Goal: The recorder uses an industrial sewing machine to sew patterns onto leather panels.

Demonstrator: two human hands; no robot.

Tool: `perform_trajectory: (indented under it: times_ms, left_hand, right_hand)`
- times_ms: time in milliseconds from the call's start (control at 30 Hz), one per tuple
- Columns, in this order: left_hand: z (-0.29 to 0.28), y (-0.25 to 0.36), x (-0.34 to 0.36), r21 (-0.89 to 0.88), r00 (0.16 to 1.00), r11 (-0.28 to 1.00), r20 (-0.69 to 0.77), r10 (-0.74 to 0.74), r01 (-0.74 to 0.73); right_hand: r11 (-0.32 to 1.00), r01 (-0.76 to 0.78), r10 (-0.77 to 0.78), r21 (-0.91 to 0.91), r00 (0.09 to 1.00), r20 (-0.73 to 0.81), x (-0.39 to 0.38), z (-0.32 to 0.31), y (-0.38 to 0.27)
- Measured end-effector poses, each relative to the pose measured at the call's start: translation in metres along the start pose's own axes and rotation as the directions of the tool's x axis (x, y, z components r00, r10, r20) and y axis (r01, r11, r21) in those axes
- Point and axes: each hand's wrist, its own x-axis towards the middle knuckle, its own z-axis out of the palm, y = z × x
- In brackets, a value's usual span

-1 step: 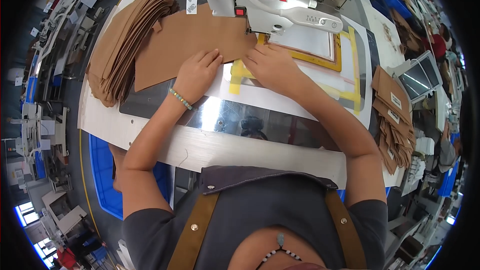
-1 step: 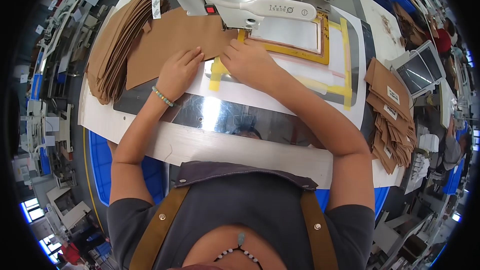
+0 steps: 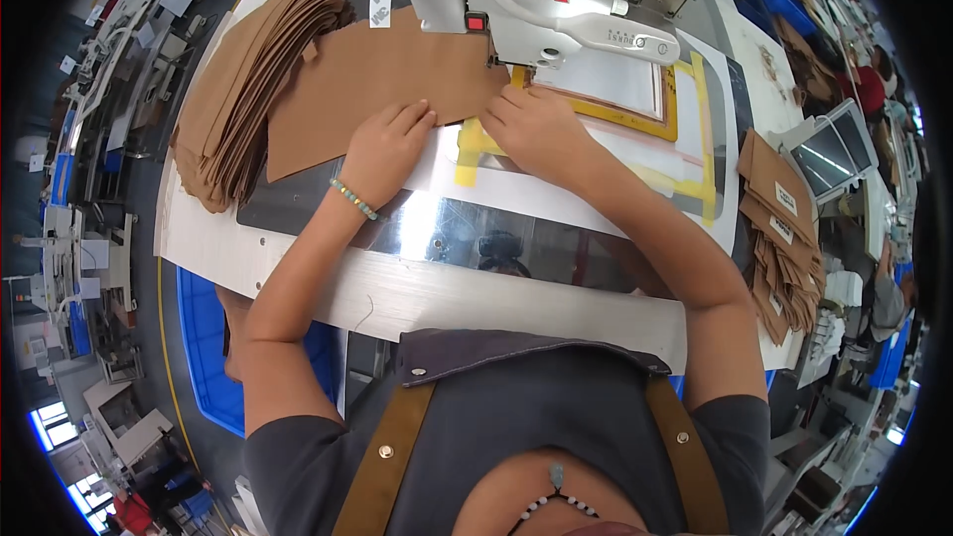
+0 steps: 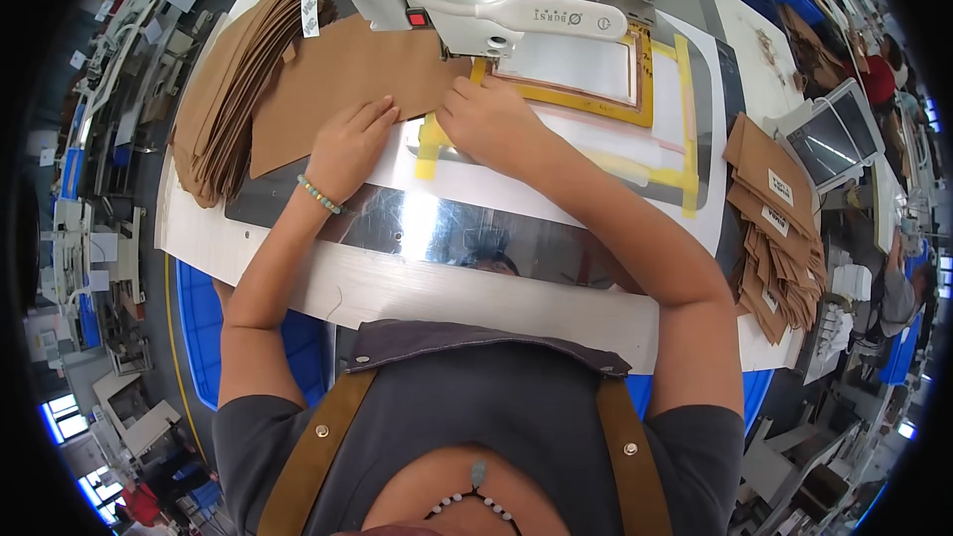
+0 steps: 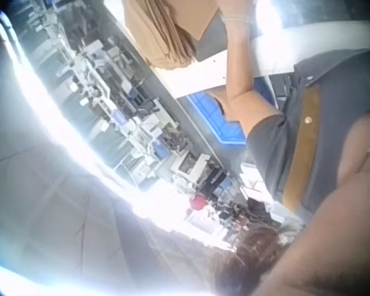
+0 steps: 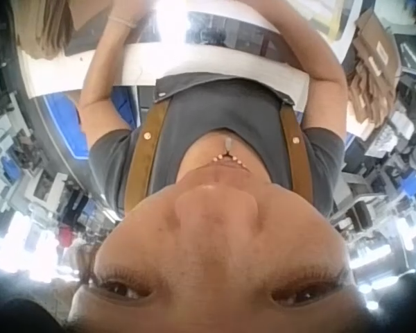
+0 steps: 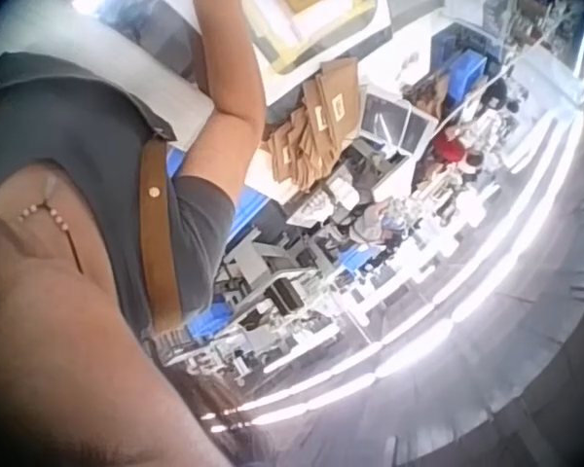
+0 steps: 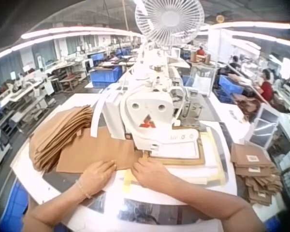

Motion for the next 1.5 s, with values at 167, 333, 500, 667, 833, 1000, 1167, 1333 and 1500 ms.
perform_trajectory:
  times_ms: [167, 333, 500, 667, 833, 1000, 1167, 1333, 1500]
  left_hand:
    - [-0.034, -0.019, -0.047, 0.080, 0.992, 0.989, 0.012, -0.125, 0.123]
    - [-0.054, -0.054, -0.102, 0.132, 0.961, 0.953, 0.004, -0.277, 0.274]
    - [-0.062, -0.075, -0.123, 0.244, 0.938, 0.912, 0.021, -0.345, 0.330]
    - [-0.055, -0.086, -0.120, 0.226, 0.930, 0.907, 0.014, -0.367, 0.355]
    - [-0.037, -0.086, -0.085, 0.143, 0.956, 0.947, 0.020, -0.292, 0.286]
    - [-0.008, -0.051, -0.009, -0.024, 0.997, 0.997, -0.004, -0.074, 0.074]
    - [0.037, -0.022, 0.056, -0.089, 0.983, 0.979, -0.024, 0.181, -0.182]
    - [0.044, -0.003, 0.082, -0.054, 0.959, 0.959, 0.042, 0.280, -0.278]
    - [0.036, -0.001, 0.075, -0.077, 0.964, 0.961, -0.001, 0.266, -0.265]
  right_hand:
    - [0.988, -0.002, 0.008, -0.155, 0.999, 0.041, 0.004, 0.022, 0.002]
    - [0.989, 0.018, -0.017, -0.144, 1.000, 0.014, 0.012, 0.026, 0.003]
    - [0.979, 0.021, -0.044, -0.202, 0.993, -0.106, 0.011, 0.025, -0.013]
    - [0.972, -0.003, -0.024, -0.237, 0.994, -0.109, 0.003, 0.018, -0.009]
    - [0.974, -0.005, -0.004, -0.227, 0.999, -0.038, -0.026, -0.003, 0.007]
    - [0.967, -0.046, 0.036, -0.250, 0.998, -0.047, -0.097, -0.046, 0.042]
    - [0.920, -0.152, 0.183, -0.361, 0.982, 0.052, -0.175, -0.081, 0.071]
    - [0.902, -0.240, 0.246, -0.359, 0.969, -0.030, -0.205, -0.083, 0.088]
    - [0.902, -0.324, 0.314, -0.286, 0.946, -0.082, -0.216, -0.080, 0.084]
